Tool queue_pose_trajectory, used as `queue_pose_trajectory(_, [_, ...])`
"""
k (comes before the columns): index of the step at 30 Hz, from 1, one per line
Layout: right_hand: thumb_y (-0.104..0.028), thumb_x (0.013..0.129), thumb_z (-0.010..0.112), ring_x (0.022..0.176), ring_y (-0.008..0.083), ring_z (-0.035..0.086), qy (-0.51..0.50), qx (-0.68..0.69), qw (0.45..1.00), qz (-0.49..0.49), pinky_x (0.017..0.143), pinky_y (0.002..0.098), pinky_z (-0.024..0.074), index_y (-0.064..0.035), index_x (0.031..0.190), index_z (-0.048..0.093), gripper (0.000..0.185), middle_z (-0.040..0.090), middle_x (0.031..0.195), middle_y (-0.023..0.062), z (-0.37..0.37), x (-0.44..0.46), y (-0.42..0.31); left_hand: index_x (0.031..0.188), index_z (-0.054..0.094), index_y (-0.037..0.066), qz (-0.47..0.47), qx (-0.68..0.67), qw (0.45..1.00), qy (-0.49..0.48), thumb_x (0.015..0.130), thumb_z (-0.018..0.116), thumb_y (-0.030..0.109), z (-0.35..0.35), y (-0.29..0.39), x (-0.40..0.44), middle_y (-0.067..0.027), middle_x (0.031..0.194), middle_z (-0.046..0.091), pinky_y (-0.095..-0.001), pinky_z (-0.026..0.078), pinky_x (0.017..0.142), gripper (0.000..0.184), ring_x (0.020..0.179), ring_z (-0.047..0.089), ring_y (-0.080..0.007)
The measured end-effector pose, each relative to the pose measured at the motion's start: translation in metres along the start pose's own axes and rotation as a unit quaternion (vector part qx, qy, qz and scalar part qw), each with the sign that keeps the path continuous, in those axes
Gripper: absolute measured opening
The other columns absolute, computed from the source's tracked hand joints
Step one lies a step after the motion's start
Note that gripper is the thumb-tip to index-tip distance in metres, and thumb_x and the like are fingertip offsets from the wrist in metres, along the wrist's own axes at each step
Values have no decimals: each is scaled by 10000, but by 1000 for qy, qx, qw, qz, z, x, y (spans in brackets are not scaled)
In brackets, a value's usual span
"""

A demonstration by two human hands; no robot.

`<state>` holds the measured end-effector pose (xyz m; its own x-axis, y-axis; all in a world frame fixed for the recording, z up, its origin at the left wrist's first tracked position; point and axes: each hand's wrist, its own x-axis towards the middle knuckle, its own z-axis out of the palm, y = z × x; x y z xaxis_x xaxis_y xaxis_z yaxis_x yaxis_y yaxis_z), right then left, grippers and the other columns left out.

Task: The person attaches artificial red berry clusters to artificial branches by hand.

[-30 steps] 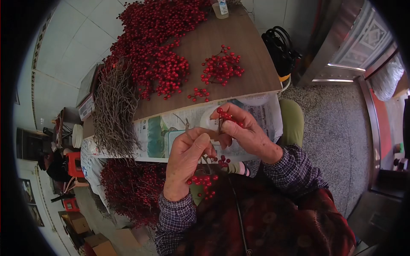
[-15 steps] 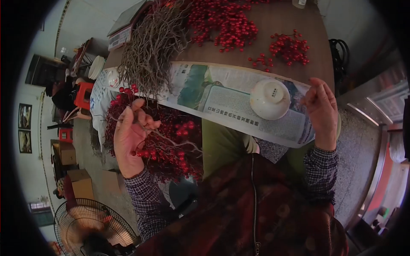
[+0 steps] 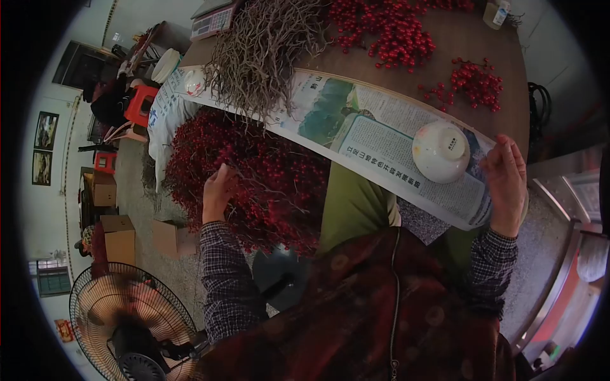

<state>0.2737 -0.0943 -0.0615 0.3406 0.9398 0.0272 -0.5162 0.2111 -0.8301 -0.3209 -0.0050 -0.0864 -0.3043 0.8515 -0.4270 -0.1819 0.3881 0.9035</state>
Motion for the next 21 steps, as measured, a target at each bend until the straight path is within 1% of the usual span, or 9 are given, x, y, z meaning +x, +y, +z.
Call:
queue_pose_trajectory(2, [-148, 989, 548, 672, 79, 495, 3, 4, 1000, 1, 669, 288, 500, -10, 1137, 632, 219, 523, 741, -13, -3, 0, 2, 1185, 559, 36, -74, 305, 947, 67, 934, 621, 400, -42, -18, 23, -19, 837, 538, -345, 519, 775, 446, 740, 535, -158])
queue_pose_trajectory(6, [-147, 987, 553, 673, 74, 500, -8, -6, 1000, -5, 664, 281, 498, -16, 1124, 637, 207, 527, 742, -17, -5, 0, 4, 1283, 505, 3, -112, 275, 925, 237, 924, 627, 409, -50, -40, 27, -155, 1106, 595, -393, 512, 866, 556, 993, 593, -267])
queue_pose_trajectory(8, [-147, 986, 554, 670, 73, 504, -5, -12, 1000, -10, 661, 276, 497, -18, 1119, 638, 204, 530, 741, -18, -2, 0, 4, 1368, 468, 33, 164, 411, 852, 281, 923, 627, 419, -49, -51, 29, -211, 1386, 460, -446, 468, 930, 610, 1242, 472, -390])
queue_pose_trajectory(9, [-143, 987, 551, 665, 72, 509, -3, -14, 1000, -4, 657, 274, 498, -20, 1118, 639, 200, 539, 743, -16, 0, -1, 4, 1368, 468, 33, 169, 407, 853, 281, 923, 627, 419, -32, -50, 17, -211, 1386, 460, -446, 468, 930, 610, 1242, 472, -390])
queue_pose_trajectory(11, [-140, 988, 549, 661, 71, 514, -6, -12, 1000, -7, 653, 272, 498, -22, 1116, 640, 197, 548, 744, -14, 1, 1, 5, 1407, 428, 85, 406, 549, 715, 149, 907, 631, 435, 28, -45, -26, -209, 1516, 281, -549, 367, 1026, 643, 1367, 299, -443])
queue_pose_trajectory(13, [-136, 991, 543, 650, 72, 523, -1, -27, 1000, -13, 645, 270, 500, -26, 1107, 642, 188, 565, 737, -5, -2, 1, 8, 1408, 440, 102, 386, 628, 667, 107, 881, 627, 476, 65, -60, -44, -191, 1535, 262, -634, 275, 1053, 673, 1379, 260, -470])
queue_pose_trajectory(16, [-130, 991, 539, 645, 75, 531, -9, -21, 1000, -14, 643, 269, 504, -28, 1094, 642, 178, 571, 731, 1, 1, -2, 4, 1411, 438, 113, 339, 647, 680, 62, 866, 620, 509, 79, -118, -38, -185, 1535, 269, -669, 213, 1063, 698, 1393, 218, -477])
queue_pose_trajectory(18, [-130, 991, 540, 643, 75, 532, -2, -20, 1000, -13, 642, 265, 503, -27, 1087, 641, 173, 571, 723, 1, 3, -3, 1, 1419, 423, 113, 339, 701, 623, 73, 866, 617, 514, 83, -142, -36, -196, 1532, 265, -683, 186, 1064, 710, 1393, 208, -485])
queue_pose_trajectory(21, [-129, 989, 542, 636, 73, 535, 3, -17, 1000, -4, 638, 255, 500, -25, 1075, 640, 167, 571, 714, 0, 4, -4, 1, 1424, 414, 115, 330, 676, 657, 51, 859, 635, 494, 91, -146, -38, -207, 1527, 263, -697, 167, 1060, 715, 1392, 209, -485])
